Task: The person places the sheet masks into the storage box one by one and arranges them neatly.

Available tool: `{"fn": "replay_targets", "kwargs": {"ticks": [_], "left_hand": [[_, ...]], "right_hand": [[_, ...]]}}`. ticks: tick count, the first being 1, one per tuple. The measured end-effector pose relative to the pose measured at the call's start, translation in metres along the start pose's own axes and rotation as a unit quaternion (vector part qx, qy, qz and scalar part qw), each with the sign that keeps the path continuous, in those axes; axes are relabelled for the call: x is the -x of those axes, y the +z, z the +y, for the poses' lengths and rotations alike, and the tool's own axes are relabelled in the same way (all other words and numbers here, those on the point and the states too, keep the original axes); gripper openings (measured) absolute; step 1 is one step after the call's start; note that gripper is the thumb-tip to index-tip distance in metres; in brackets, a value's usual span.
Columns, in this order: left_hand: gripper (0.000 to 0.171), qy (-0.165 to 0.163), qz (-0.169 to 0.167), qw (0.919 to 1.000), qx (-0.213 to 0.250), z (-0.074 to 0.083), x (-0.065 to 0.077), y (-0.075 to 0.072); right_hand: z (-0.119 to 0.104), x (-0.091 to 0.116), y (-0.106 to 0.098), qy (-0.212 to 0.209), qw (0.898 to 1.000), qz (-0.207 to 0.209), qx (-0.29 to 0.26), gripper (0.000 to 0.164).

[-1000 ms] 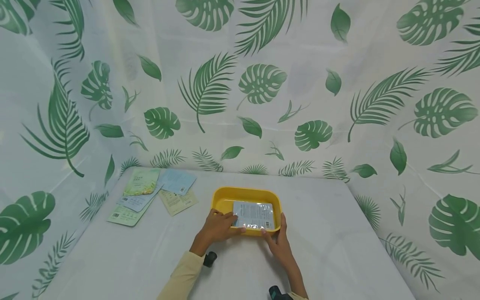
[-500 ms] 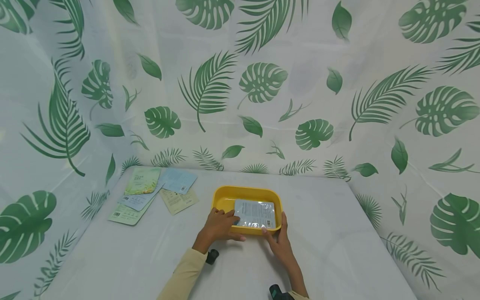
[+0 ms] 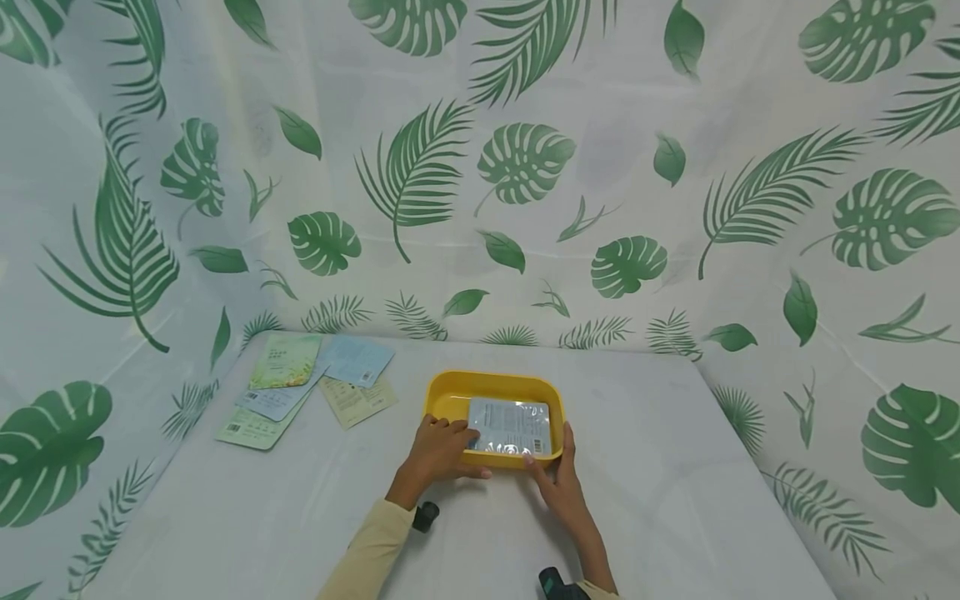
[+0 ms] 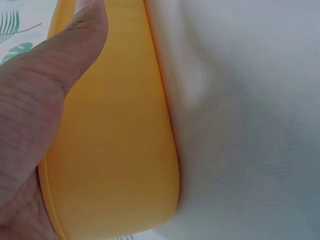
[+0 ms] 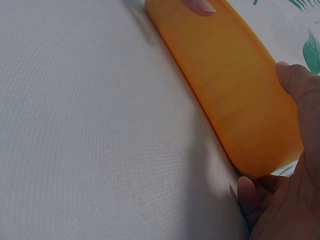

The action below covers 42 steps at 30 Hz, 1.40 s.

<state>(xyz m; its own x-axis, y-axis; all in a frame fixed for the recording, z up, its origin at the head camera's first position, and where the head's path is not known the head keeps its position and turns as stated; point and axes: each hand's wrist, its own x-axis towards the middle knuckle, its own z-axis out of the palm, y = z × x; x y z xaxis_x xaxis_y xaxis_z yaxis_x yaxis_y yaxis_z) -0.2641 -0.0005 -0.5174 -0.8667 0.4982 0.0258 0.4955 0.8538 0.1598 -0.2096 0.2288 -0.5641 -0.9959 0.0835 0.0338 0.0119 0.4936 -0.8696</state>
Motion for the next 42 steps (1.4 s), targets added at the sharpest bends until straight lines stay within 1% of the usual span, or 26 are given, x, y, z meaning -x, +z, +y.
{"fn": "replay_targets", "kwargs": {"ticks": [9,14,20,22,24,25,26,27,28,30,31,32,33,35,36,38,40,42], "left_hand": [[0.077,0.012,-0.006,0.9999,0.008,-0.001,0.001,-0.004],[0.078,0.007,-0.005,0.9999,0.008,-0.001,0.001,-0.004],[0.077,0.002,0.021,0.9998,0.007,-0.005,0.0,0.004],[0.075,0.007,0.036,0.9992,0.017,-0.008,-0.001,0.008],[0.069,0.016,0.061,0.9971,0.043,-0.012,-0.001,0.012],[0.064,0.024,0.082,0.9942,0.066,-0.014,-0.001,0.014],[0.057,0.034,0.105,0.9892,0.097,-0.017,0.0,0.015],[0.05,0.042,0.128,0.982,0.132,-0.02,0.001,0.016],[0.042,0.047,0.152,0.9735,0.164,-0.023,0.004,0.018],[0.028,0.049,0.198,0.9511,0.232,-0.029,0.01,0.017],[0.024,0.048,0.222,0.9396,0.256,-0.034,0.013,0.017],[0.021,0.04,0.243,0.9299,0.274,-0.039,0.015,0.017],[0.019,0.025,0.258,0.9232,0.284,-0.045,0.018,0.016],[0.019,-0.012,0.276,0.9156,0.292,-0.059,0.024,0.013],[0.02,-0.033,0.279,0.9143,0.292,-0.067,0.028,0.011],[0.022,-0.079,0.277,0.9165,0.278,-0.083,0.036,0.008],[0.023,-0.136,0.254,0.9221,0.258,-0.1,0.047,0.003],[0.024,-0.196,0.232,0.9261,0.223,-0.116,0.059,0.0]], "right_hand": [[0.0,-0.001,0.0,0.003,1.0,0.0,-0.002,0.097],[-0.001,-0.003,0.001,0.004,1.0,-0.002,-0.003,0.097],[-0.004,-0.004,0.002,0.004,1.0,-0.004,0.003,0.097],[-0.004,-0.004,0.002,0.003,1.0,-0.004,0.005,0.097],[-0.005,-0.003,0.002,0.002,1.0,-0.004,0.006,0.097],[-0.005,-0.003,0.002,0.002,1.0,-0.003,0.008,0.098],[-0.005,-0.003,0.002,0.002,1.0,-0.002,0.008,0.098],[-0.005,-0.002,0.001,0.005,1.0,-0.001,0.008,0.098],[-0.005,-0.002,0.001,0.006,1.0,-0.001,0.008,0.098],[-0.003,-0.001,0.002,0.011,1.0,-0.002,0.009,0.098],[-0.003,-0.001,0.002,0.013,1.0,-0.002,0.009,0.098],[-0.002,-0.001,0.002,0.013,1.0,-0.002,0.009,0.098],[-0.002,-0.002,0.003,0.014,1.0,-0.003,0.009,0.098],[-0.001,-0.003,0.003,0.01,1.0,-0.002,0.009,0.098],[-0.001,-0.003,0.002,0.01,1.0,-0.003,0.009,0.098],[-0.001,-0.004,0.002,0.01,1.0,-0.004,0.008,0.098],[-0.001,-0.005,0.002,0.01,1.0,-0.007,0.011,0.098],[-0.001,-0.006,0.001,0.012,1.0,-0.012,0.015,0.099]]}}
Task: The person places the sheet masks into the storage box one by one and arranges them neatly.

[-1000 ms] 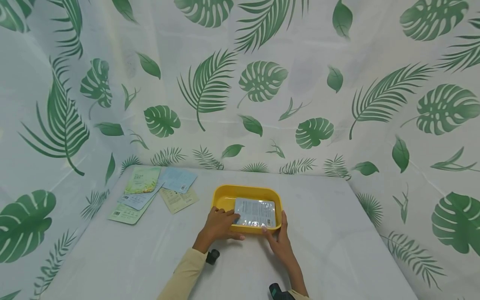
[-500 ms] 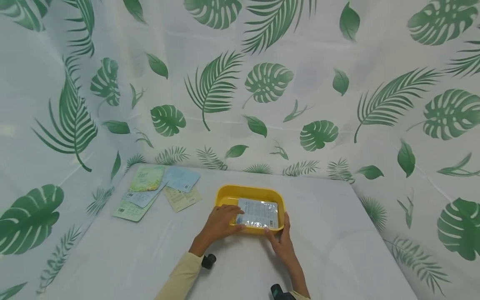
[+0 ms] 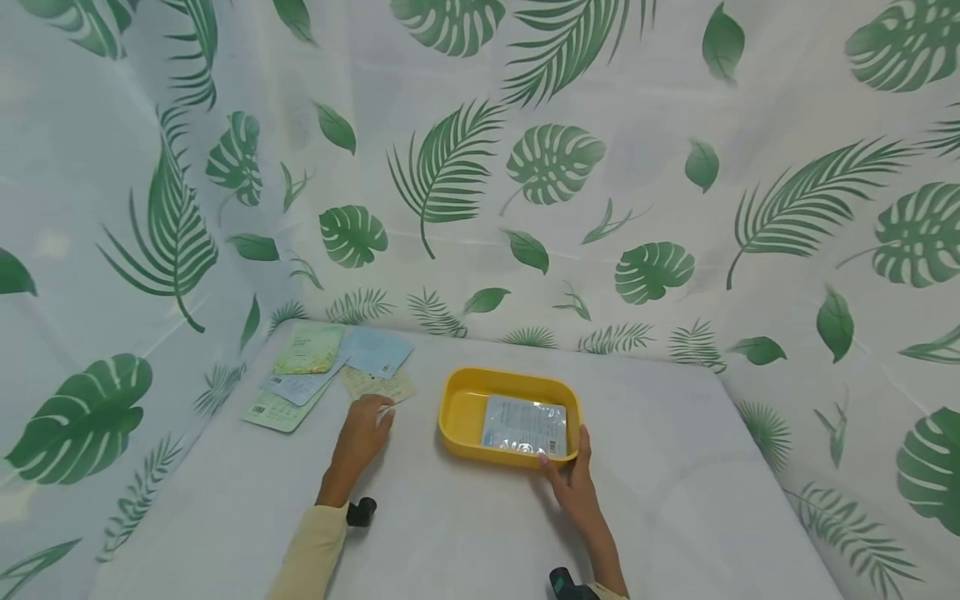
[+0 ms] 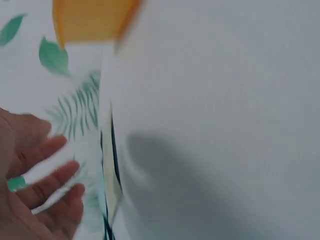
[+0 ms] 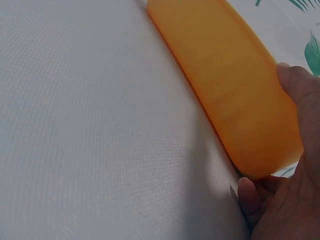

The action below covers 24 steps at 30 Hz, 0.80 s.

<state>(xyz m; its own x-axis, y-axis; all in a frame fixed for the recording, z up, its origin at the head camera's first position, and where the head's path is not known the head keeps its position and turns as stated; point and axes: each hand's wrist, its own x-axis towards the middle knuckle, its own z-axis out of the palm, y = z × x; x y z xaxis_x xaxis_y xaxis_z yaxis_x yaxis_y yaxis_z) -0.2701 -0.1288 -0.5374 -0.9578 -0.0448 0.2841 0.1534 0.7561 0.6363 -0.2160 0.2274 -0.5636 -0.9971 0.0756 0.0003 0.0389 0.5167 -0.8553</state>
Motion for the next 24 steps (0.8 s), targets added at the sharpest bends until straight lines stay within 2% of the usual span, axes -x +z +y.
{"fn": "replay_targets", "kwargs": {"ticks": [2,4,6,9,13,15,20,24], "left_hand": [[0.027,-0.05,-0.008,0.9972,-0.055,-0.013,0.002,-0.011],[0.033,-0.103,-0.023,0.9893,-0.101,-0.023,0.004,-0.021],[0.04,-0.142,-0.038,0.9814,-0.123,-0.032,0.007,-0.029],[0.051,-0.185,-0.06,0.9696,-0.149,-0.043,0.012,-0.037],[0.06,-0.217,-0.083,0.9585,-0.165,-0.053,0.016,-0.042],[0.063,-0.228,-0.089,0.9565,-0.158,-0.055,0.017,-0.043],[0.07,-0.232,-0.094,0.9567,-0.149,-0.056,0.019,-0.046],[0.071,-0.223,-0.082,0.9576,-0.163,-0.052,0.021,-0.047]], "right_hand": [[-0.001,-0.001,-0.002,0.0,1.0,-0.001,0.0,0.099],[-0.001,-0.001,-0.004,0.0,1.0,-0.002,0.0,0.099],[-0.001,-0.001,-0.004,0.001,1.0,-0.001,-0.002,0.098],[0.001,-0.001,-0.004,0.002,1.0,0.001,-0.003,0.098],[0.003,-0.001,-0.002,0.001,1.0,0.002,-0.003,0.099],[0.003,-0.001,-0.001,0.0,1.0,0.003,-0.002,0.099],[0.003,-0.001,0.0,0.004,1.0,0.004,-0.004,0.099],[0.001,-0.001,0.001,0.004,1.0,-0.001,-0.009,0.1]]}}
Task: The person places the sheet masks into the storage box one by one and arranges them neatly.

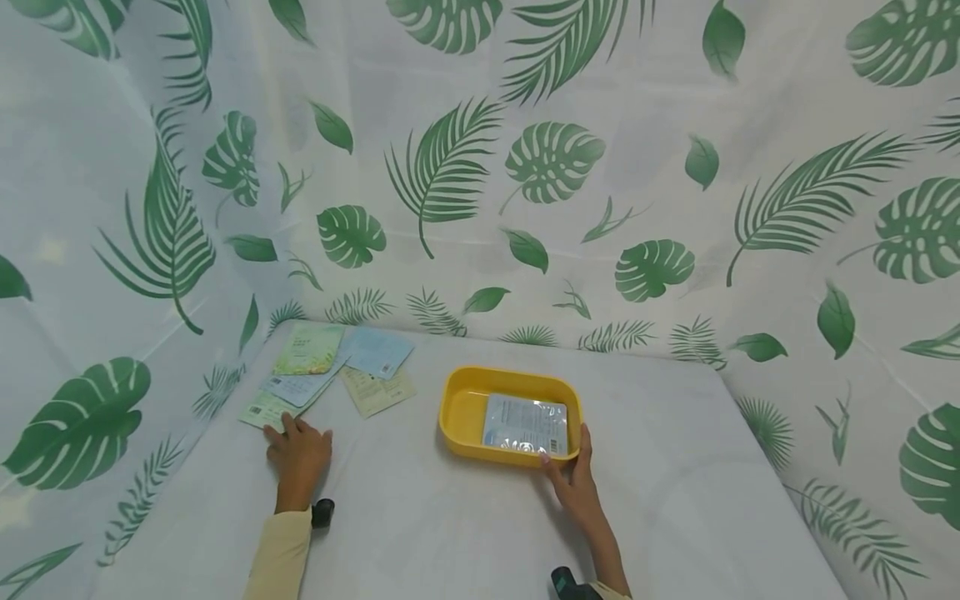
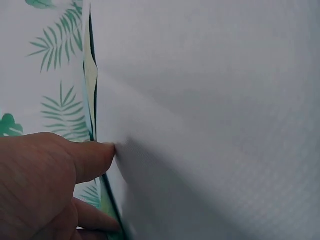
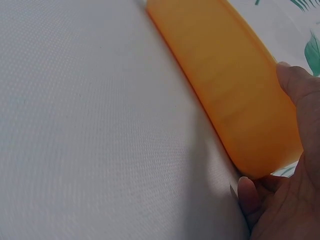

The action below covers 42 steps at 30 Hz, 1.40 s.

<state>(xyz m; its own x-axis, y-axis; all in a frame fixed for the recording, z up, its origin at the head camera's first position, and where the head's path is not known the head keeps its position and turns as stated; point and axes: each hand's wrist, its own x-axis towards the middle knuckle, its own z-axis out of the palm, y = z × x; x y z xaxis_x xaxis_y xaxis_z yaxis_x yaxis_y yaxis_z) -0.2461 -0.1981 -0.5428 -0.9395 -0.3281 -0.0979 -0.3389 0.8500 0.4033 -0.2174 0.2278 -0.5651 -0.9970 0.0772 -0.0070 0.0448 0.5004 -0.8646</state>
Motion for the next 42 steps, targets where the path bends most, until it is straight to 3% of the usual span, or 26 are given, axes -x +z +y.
{"fn": "replay_targets", "kwargs": {"ticks": [4,7,10,13,19,22,25,27,31,34,38,42], "left_hand": [[0.066,0.023,0.051,0.9981,-0.024,0.006,0.006,-0.003],[0.051,0.056,0.141,0.9882,-0.025,0.011,0.011,-0.005],[0.033,0.097,0.253,0.9622,-0.026,0.014,0.014,-0.006],[0.024,0.126,0.335,0.9337,-0.017,0.014,0.013,-0.008],[0.02,0.152,0.397,0.9046,0.022,0.015,0.007,-0.01],[0.022,0.176,0.427,0.8859,0.045,0.014,0.007,-0.01],[0.019,0.188,0.447,0.8689,0.097,0.012,0.006,-0.011],[0.016,0.177,0.447,0.8633,0.155,0.01,0.003,-0.012],[0.015,0.113,0.417,0.8585,0.277,0.002,-0.001,-0.017],[0.019,0.058,0.379,0.8675,0.316,-0.008,-0.003,-0.019],[0.029,-0.029,0.28,0.8843,0.372,-0.022,0.0,-0.018],[0.056,-0.11,0.159,0.8835,0.427,-0.033,0.005,-0.018]], "right_hand": [[-0.001,-0.001,0.0,-0.002,1.0,0.0,-0.001,0.1],[-0.002,-0.002,0.001,-0.002,1.0,0.0,-0.002,0.1],[-0.003,-0.002,0.001,-0.001,1.0,0.0,-0.002,0.1],[-0.003,-0.002,0.001,-0.002,1.0,0.003,-0.004,0.1],[-0.003,-0.001,0.001,-0.007,1.0,0.02,-0.004,0.1],[-0.004,-0.001,0.0,-0.006,1.0,0.017,-0.001,0.1],[-0.004,-0.002,-0.001,0.002,1.0,0.007,0.001,0.1],[-0.004,-0.001,-0.001,0.007,1.0,0.003,0.002,0.1],[-0.003,-0.001,0.0,0.01,1.0,0.0,0.002,0.1],[-0.003,-0.001,0.0,0.007,1.0,0.001,0.002,0.1],[-0.003,0.0,0.0,0.005,1.0,0.001,0.003,0.101],[-0.002,0.0,0.0,0.011,1.0,0.0,0.005,0.102]]}}
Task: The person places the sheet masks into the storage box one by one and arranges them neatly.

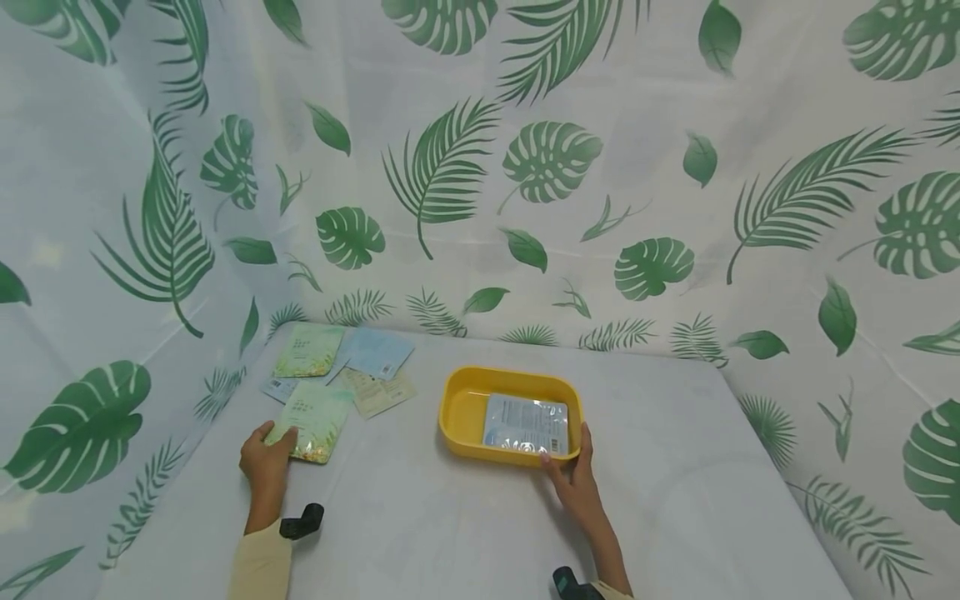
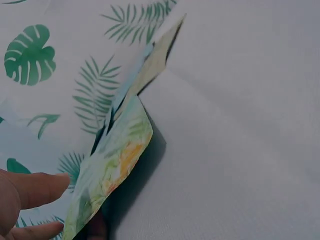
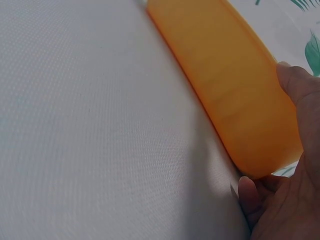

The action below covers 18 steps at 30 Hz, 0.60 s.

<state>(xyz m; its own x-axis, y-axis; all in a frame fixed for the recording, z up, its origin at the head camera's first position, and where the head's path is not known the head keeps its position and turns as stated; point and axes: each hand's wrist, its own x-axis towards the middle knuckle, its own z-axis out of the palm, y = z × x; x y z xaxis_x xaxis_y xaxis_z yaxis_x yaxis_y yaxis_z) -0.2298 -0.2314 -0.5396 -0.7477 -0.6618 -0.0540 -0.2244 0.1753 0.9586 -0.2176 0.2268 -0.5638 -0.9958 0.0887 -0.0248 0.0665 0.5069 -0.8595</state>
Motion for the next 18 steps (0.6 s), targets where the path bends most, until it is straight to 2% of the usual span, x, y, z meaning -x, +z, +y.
{"fn": "replay_targets", "kwargs": {"ticks": [3,6,9,12,15,18], "left_hand": [[0.07,-0.041,-0.035,0.9985,0.004,-0.0021,-0.0014,-0.0018],[0.071,-0.064,-0.044,0.9967,0.021,-0.0024,-0.003,-0.0013],[0.065,-0.095,-0.043,0.9924,0.066,-0.0023,-0.0033,-0.0004],[0.06,-0.12,-0.05,0.9829,0.13,-0.0012,-0.0022,0.0004],[0.056,-0.116,-0.065,0.9761,0.172,0.0017,-0.0004,0.0016],[0.048,-0.088,-0.084,0.9784,0.167,0.0056,0.0008,0.0034]], "right_hand": [[0.0011,0.0008,-0.0005,0.005,1.0,0.001,0.0,0.102],[0.0012,0.0016,-0.0013,0.007,1.0,0.002,0.0,0.102],[0.0009,0.002,-0.0014,0.009,1.0,0.002,0.003,0.101],[0.001,0.0018,-0.0013,0.006,1.0,0.002,0.004,0.101],[0.0017,0.0009,-0.001,0.003,1.0,0.003,0.002,0.101],[0.0023,-0.0002,-0.0003,0.0,1.0,0.003,0.0,0.101]]}}
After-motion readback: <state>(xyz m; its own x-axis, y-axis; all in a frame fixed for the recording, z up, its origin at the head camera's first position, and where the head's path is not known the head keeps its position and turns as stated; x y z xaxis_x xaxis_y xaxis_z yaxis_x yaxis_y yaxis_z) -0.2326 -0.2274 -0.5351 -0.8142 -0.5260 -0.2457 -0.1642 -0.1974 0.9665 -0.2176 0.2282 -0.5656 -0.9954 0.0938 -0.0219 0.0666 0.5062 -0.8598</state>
